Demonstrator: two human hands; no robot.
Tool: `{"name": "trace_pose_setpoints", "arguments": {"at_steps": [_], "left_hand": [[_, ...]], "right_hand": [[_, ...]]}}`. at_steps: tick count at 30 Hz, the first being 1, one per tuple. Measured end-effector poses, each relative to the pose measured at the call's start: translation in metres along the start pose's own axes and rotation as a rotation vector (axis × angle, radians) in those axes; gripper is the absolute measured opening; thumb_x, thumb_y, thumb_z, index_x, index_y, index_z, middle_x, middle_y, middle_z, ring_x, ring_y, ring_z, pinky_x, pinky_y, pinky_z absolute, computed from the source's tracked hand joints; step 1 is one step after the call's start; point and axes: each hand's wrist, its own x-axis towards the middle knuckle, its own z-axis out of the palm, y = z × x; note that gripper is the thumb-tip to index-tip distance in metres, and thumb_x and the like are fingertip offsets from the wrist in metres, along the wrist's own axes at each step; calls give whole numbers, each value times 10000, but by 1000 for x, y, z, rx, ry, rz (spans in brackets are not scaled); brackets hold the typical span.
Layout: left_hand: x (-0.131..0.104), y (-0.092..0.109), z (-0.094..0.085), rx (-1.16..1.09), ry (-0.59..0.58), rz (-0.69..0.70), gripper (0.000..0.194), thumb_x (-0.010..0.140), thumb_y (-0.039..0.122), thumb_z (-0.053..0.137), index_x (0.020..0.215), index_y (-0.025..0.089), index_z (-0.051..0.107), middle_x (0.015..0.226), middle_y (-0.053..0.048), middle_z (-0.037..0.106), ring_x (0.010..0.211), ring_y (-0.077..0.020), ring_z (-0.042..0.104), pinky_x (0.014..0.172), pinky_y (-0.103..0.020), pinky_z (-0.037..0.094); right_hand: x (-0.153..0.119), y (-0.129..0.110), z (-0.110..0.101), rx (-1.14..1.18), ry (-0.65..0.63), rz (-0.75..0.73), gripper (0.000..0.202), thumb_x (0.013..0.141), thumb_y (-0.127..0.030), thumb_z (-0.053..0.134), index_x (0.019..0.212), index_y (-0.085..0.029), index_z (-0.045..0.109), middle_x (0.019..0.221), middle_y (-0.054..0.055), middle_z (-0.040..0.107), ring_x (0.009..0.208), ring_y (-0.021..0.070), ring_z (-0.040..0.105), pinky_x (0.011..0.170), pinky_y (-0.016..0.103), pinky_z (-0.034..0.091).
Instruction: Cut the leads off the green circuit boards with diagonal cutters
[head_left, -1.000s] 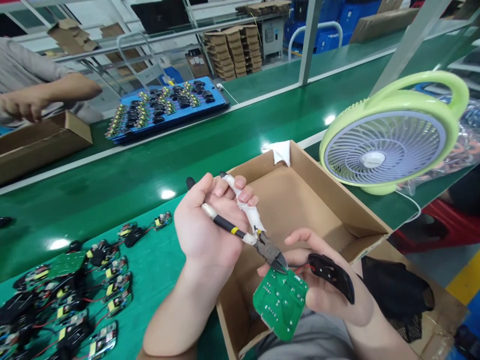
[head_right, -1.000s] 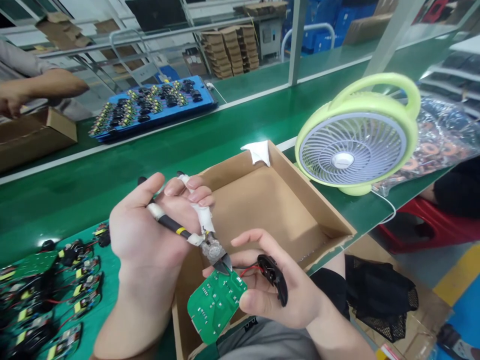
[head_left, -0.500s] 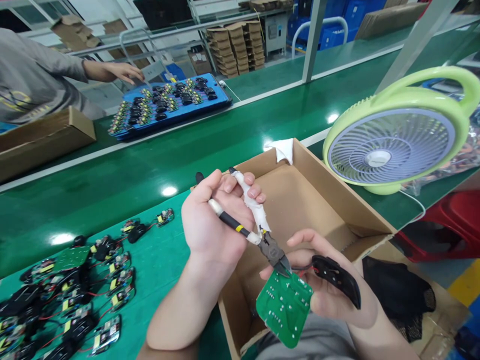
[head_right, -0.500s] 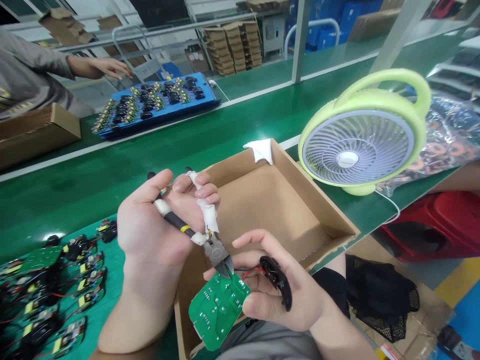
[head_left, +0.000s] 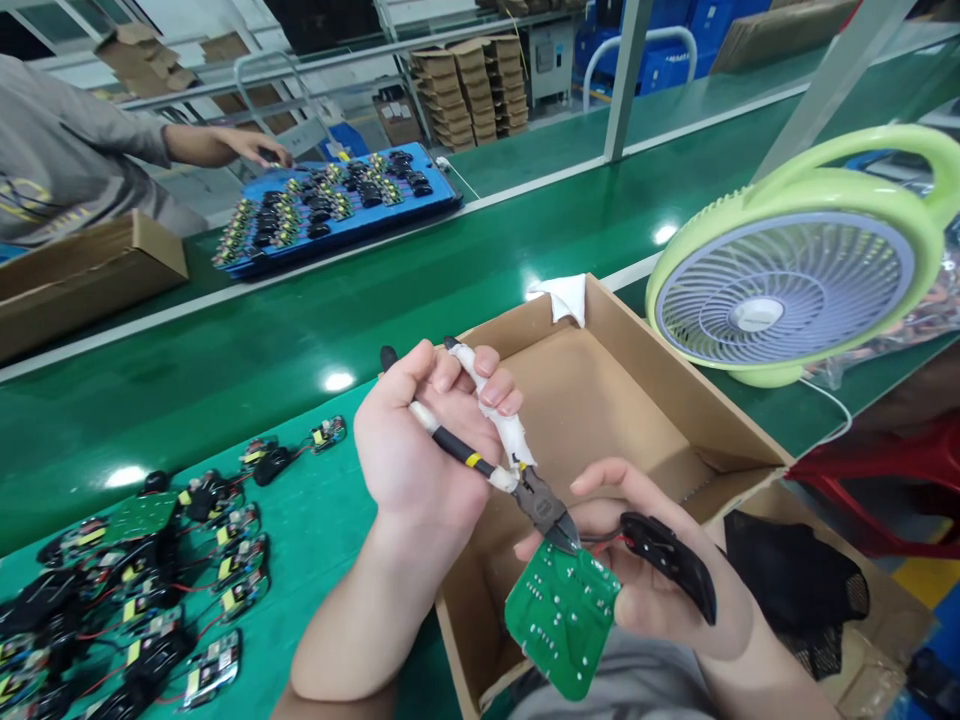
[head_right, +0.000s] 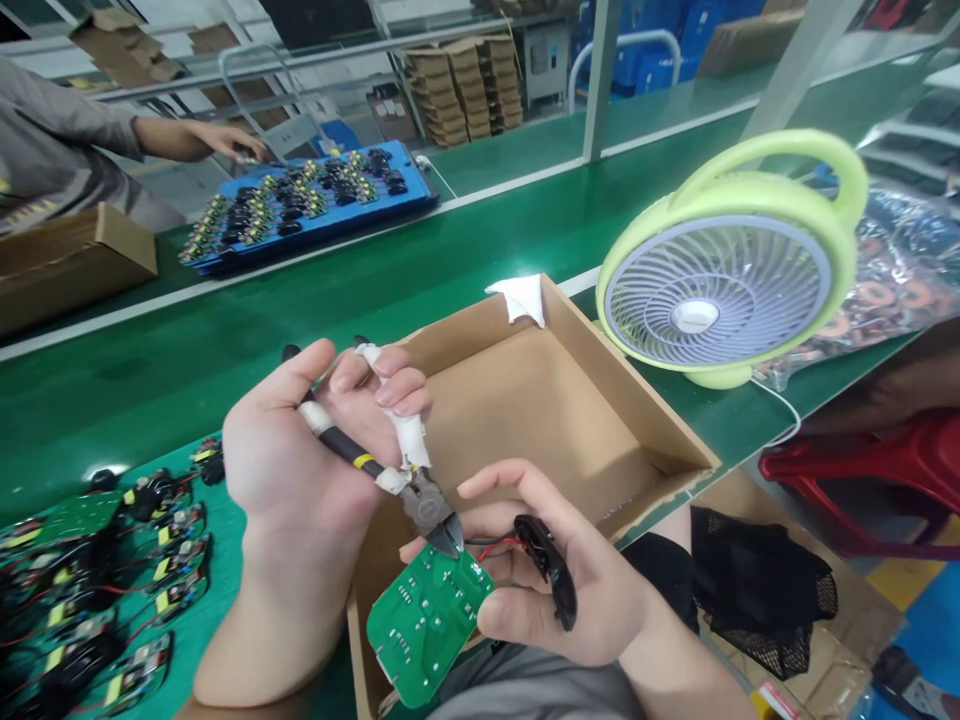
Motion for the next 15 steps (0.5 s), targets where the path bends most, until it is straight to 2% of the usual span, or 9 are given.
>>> {"name": "trace_pose_setpoints", "arguments": {"at_steps": [5,9,12,15], "left_hand": [[-1,0,0,-35,10,36,383,992,300,363,675,194,176,650,-8,365,482,-89,372,448,-209,362],[-3,1,-1,-36,5,42,384,998,275,349,663,191,180,627,-4,353,458,-83,347,422,-200,333],[-6,1,-1,-53,-28,59,403,1009,298,340,652,190,186,627,-7,362,466,-82,357,433,-205,356],[-10,3,1,-73,-32,90,404,1009,359,340,656,184,251,671,-26,420,515,-96,423,484,-227,427]], "right_hand": [[2,-2,2,30,-58,11,505,899,-387,785,1265,-260,460,1272,157,708,1155,239,714,967,374,546],[3,-5,3,76,-112,18,467,926,-306,766,1290,-261,477,1300,133,698,1174,196,701,1002,337,520],[2,-6,3,100,-119,15,465,926,-285,765,1297,-261,486,1291,120,702,1180,185,695,1005,319,514],[1,-3,1,89,-80,-3,473,925,-279,768,1298,-254,477,1299,135,691,1185,212,693,988,346,532]]}}
